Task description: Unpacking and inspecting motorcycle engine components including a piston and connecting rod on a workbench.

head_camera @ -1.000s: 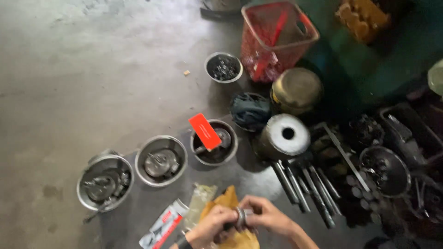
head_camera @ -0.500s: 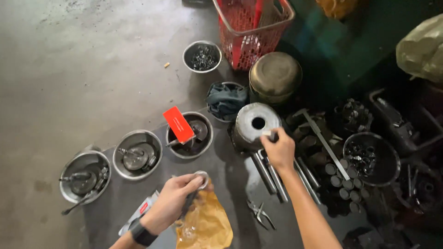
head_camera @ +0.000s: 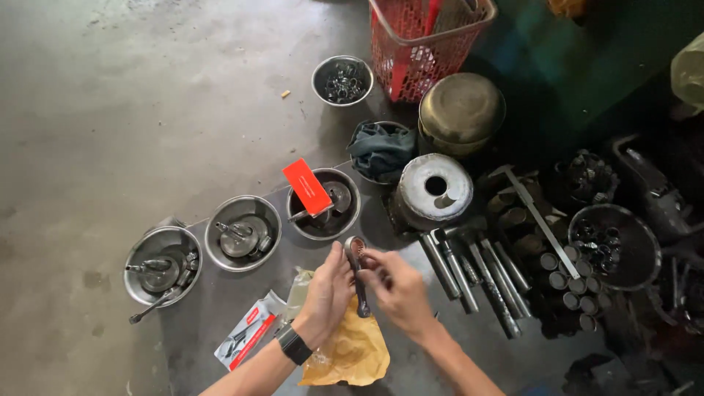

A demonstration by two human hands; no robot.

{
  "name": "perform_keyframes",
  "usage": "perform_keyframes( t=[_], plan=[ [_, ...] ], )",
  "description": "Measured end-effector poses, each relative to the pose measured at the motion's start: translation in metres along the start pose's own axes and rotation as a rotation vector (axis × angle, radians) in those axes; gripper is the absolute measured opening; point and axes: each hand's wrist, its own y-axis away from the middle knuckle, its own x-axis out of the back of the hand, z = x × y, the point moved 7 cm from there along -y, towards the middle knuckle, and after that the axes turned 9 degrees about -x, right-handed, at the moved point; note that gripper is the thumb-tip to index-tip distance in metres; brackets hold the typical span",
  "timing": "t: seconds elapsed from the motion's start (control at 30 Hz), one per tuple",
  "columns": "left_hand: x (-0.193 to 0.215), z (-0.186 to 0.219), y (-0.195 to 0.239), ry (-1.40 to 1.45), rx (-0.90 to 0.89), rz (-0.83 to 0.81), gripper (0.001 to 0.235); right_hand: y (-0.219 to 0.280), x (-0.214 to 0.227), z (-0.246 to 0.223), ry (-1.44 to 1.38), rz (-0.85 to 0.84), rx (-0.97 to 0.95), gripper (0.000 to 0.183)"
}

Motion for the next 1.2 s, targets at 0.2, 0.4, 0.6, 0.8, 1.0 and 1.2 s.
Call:
perform_keyframes(
  t=[0.2,0.4,0.6,0.8,1.0,1.2],
  plan=[
    [0.046,-0.039,-0.014,0.088,-0.131,-0.091,0.052,-0.004,-0.022,0.001,0.175,0.145,0.268,0.03],
    [0.015,-0.004,0.011,-0.428,-0.237,-0.19,0.071,-0.123,0.016,0.032,0.58,0.336,0.136,0.02],
    [0.019,0.008,0.006,-0.565,-0.135,-0.157,0.067,-0.203,0.024,0.154,0.971,0.357,-0.037,0.017],
    [0.027,-0.004,-0.019,-0.572,-0.126,-0.128,0.058,-0.12,0.129,0.022,0.943,0.371,-0.088,0.025],
    [-0.024,-0.016,-0.002,-0.648,-0.034,-0.193,0.054,-0.058,0.354,0.232,0.932,0.435,-0.335,0.024],
    [-0.077,-0.042,-0.004,-0.577,-0.022,-0.319,0.053,0.022,0.406,0.381,0.862,0.312,-0.661,0.027]
  ],
)
